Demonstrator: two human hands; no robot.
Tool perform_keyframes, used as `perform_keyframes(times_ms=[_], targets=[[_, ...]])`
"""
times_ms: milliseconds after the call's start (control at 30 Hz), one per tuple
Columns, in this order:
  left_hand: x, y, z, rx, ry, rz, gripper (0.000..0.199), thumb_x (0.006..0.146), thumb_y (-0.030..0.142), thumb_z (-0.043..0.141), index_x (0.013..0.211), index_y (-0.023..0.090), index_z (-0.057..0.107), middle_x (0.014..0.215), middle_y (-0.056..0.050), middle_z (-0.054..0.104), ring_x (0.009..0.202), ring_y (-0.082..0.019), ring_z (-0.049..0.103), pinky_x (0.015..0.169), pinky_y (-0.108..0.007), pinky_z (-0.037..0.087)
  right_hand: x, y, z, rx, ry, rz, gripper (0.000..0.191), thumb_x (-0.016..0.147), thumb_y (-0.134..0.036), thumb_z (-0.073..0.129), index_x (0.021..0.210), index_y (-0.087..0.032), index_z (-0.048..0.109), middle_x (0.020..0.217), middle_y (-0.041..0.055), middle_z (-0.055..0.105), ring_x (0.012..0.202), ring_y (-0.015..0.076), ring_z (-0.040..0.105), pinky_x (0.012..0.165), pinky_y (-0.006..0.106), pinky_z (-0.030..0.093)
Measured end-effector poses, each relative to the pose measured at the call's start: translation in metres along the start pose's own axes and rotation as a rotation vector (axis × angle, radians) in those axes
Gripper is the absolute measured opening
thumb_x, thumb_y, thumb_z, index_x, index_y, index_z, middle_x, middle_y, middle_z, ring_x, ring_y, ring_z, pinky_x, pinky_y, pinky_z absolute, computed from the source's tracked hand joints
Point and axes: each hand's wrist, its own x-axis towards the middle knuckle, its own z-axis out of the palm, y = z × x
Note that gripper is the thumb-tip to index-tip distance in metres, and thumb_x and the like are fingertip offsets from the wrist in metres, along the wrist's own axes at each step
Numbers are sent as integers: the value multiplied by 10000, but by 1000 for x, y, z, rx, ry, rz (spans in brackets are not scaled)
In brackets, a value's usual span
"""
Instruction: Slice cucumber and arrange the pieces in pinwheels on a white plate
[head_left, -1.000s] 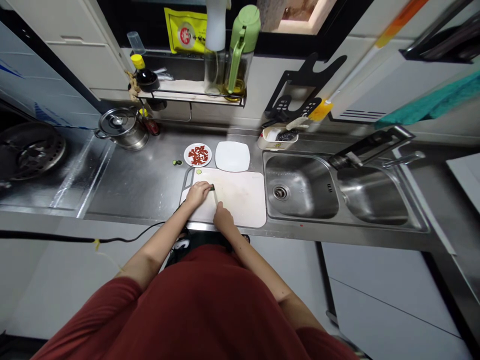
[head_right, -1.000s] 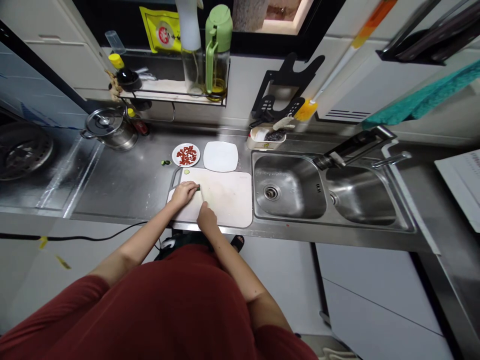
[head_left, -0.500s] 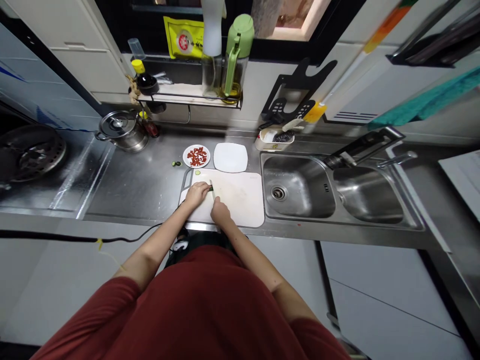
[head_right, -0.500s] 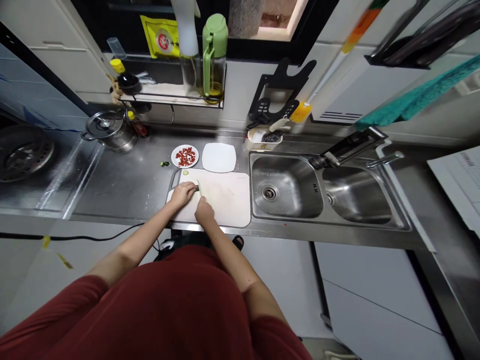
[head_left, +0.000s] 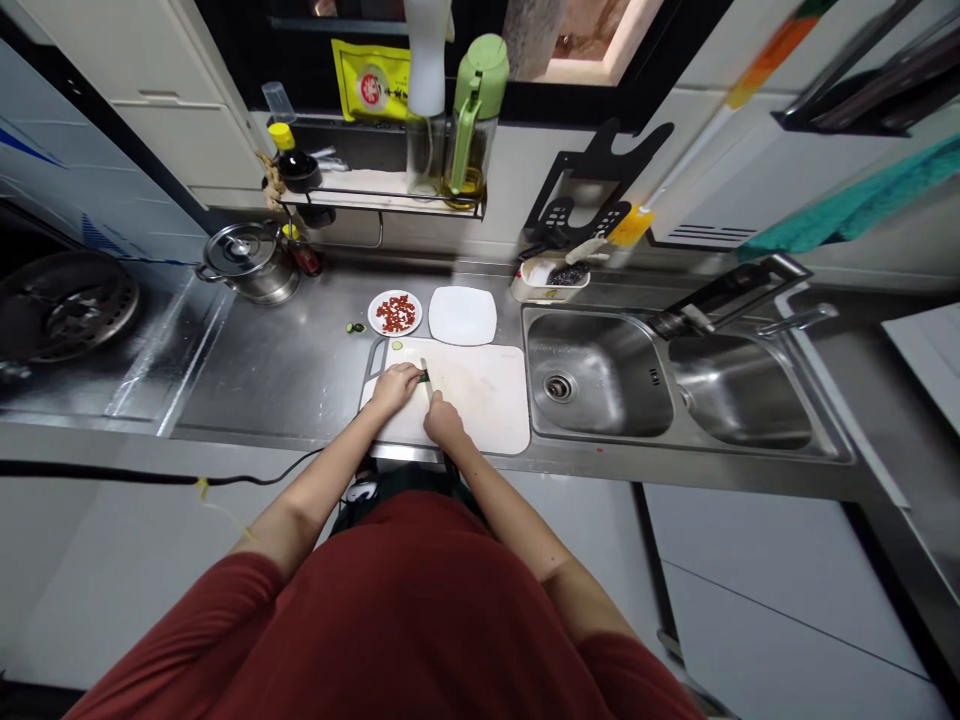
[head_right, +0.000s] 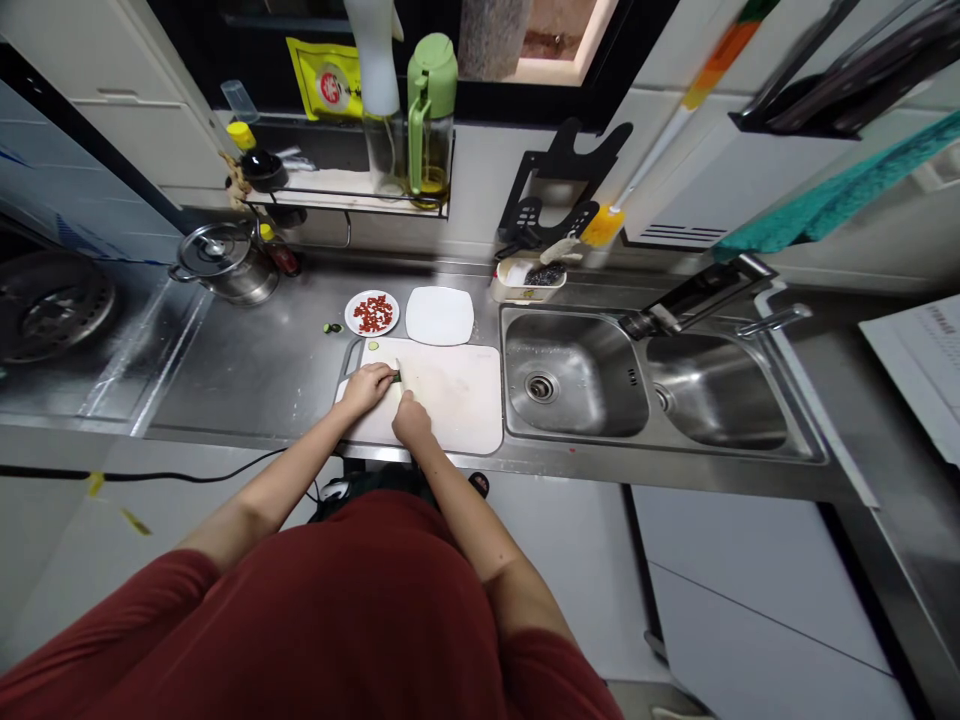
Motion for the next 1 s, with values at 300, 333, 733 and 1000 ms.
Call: perform_keyframes(times_ms=[300,333,733,1000], targets=[[-1,3,-2,-19,3,-27,244,885,234,474,1030,220,669,1019,-55,656,981,-193,577,887,-323,453,-19,14,4,-21,-68,23,287,855,-117,397,1141,-128,409,998,147,634,922,249,626,736,311,449],[-1,4,-3,-28,2,-39,246,885,240,476,1040,220,666,1026,-56,655,986,-191,576,894,-321,452,-21,16,3,-22,-73,24,286,858,-117,391,1142,-130,411,998,146,635,918,245,625,735,307,446],[-4,2,-10,-225,117,-206,299,897,281,457,1116,198,643,1144,-71,636,1059,-203,578,951,-325,440,-27,51,-33,-330,117,-153,315,914,-140,331,1204,-183,448,917,110,623,823,214,599,721,302,393],[7,-7,-12,-664,272,-433,353,874,393,481,1081,162,649,1006,-74,678,925,-172,627,839,-285,492,-19,80,-49,-458,547,-188,360,919,-175,372,1238,-215,534,907,109,537,822,217,465,731,331,290]])
